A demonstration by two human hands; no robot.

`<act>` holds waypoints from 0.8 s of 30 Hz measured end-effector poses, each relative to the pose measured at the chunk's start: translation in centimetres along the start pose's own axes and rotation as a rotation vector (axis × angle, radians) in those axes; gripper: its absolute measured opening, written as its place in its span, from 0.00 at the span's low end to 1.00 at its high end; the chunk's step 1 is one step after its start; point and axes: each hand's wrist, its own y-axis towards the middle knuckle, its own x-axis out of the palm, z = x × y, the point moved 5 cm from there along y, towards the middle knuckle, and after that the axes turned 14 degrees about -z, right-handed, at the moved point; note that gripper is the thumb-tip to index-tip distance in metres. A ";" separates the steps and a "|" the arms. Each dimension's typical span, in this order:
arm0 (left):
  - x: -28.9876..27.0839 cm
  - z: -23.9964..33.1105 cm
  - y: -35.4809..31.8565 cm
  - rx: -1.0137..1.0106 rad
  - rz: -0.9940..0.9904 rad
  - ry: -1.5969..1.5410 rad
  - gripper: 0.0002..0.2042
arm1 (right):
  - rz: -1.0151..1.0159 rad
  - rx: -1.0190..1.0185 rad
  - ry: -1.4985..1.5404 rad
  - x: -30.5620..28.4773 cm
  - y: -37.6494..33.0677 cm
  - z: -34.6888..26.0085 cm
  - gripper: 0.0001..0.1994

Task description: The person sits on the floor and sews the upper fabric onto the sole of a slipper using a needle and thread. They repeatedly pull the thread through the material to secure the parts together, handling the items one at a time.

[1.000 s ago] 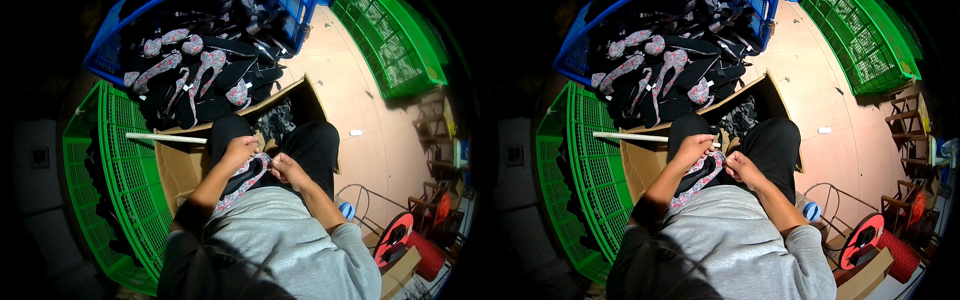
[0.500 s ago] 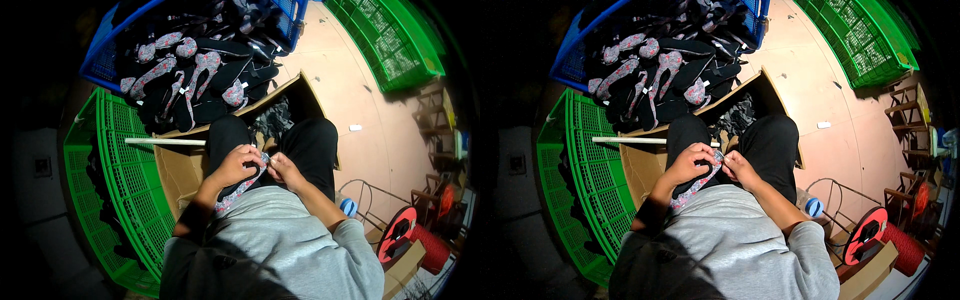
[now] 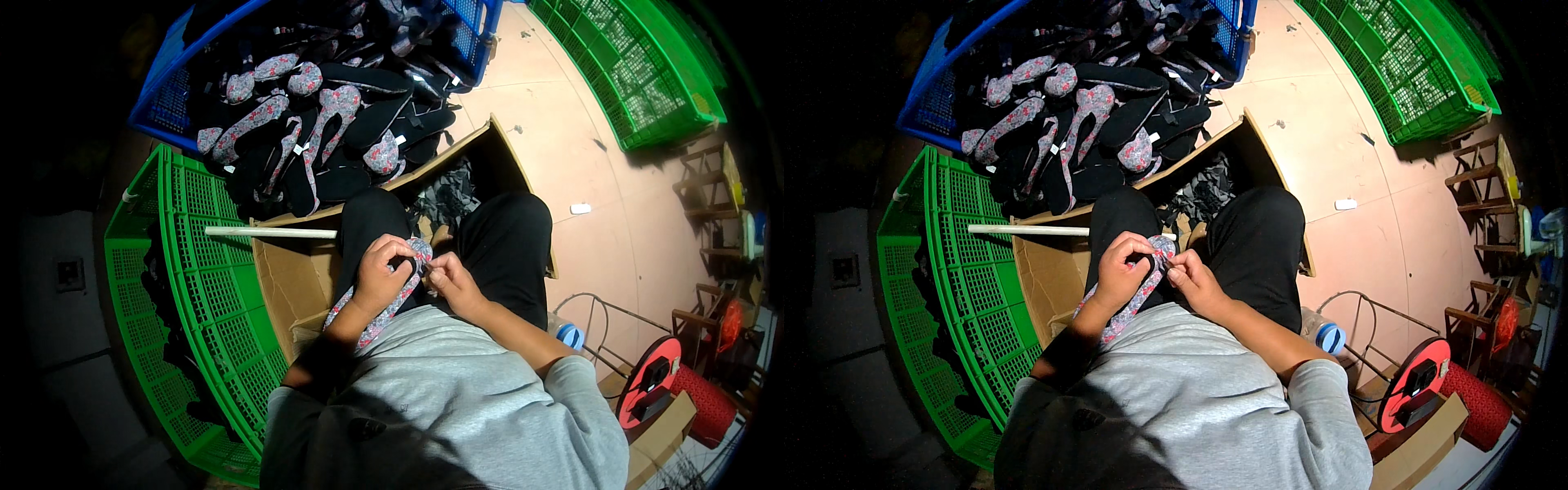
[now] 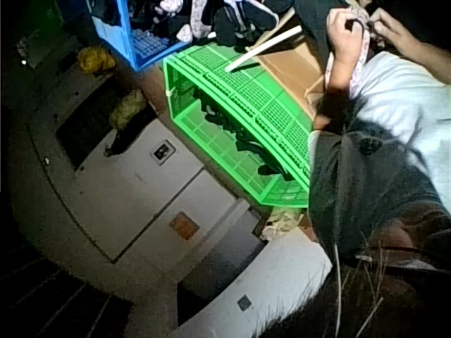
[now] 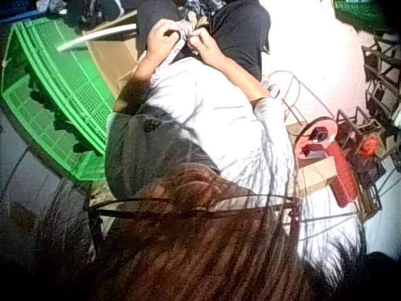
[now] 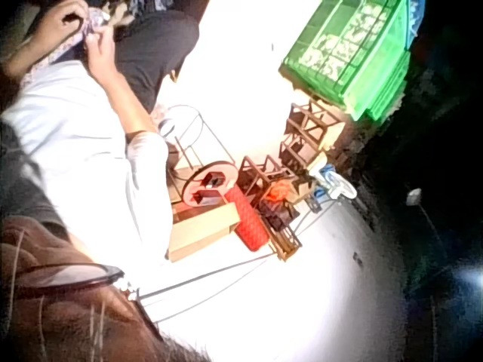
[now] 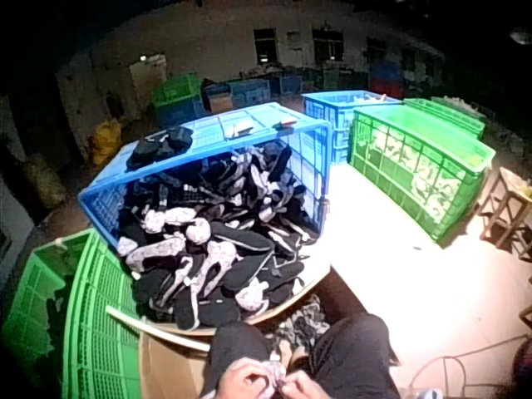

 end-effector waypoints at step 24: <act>0.5 -0.7 0.0 -0.035 0.012 0.000 0.06 | 0.128 0.054 -0.410 0.2 0.4 -0.5 0.10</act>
